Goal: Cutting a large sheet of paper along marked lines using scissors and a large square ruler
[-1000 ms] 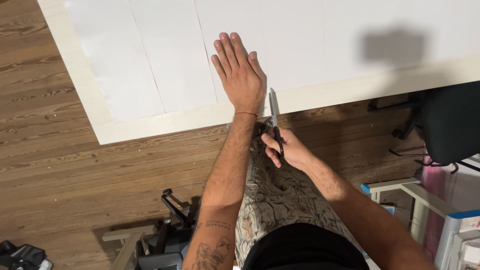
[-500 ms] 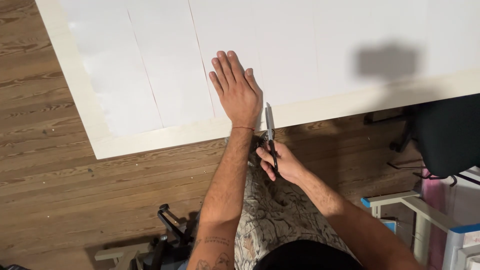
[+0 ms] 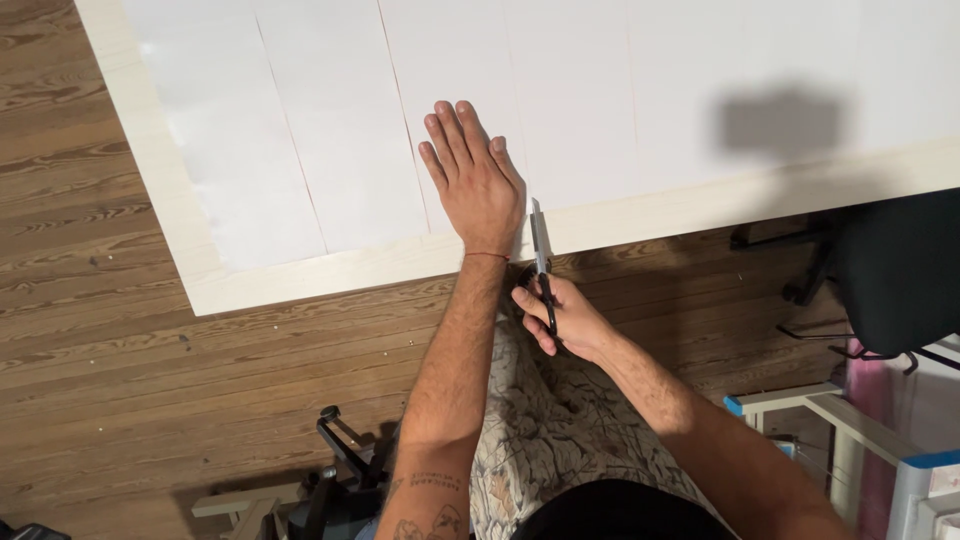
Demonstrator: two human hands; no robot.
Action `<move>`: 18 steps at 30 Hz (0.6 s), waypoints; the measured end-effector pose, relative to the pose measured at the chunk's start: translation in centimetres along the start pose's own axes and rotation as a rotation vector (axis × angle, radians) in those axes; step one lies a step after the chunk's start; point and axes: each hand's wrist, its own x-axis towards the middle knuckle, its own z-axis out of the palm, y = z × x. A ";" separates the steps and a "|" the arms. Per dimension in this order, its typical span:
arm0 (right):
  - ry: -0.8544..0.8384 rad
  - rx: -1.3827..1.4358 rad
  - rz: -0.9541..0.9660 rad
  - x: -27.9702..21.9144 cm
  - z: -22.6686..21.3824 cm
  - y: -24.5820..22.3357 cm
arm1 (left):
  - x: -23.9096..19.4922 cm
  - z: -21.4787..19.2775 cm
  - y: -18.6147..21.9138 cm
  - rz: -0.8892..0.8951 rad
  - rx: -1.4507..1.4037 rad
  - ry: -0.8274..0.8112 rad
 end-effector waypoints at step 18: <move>0.112 0.024 -0.038 0.9 0.3 -1.1 | 0.1 1.4 0.1 -0.033 0.038 0.015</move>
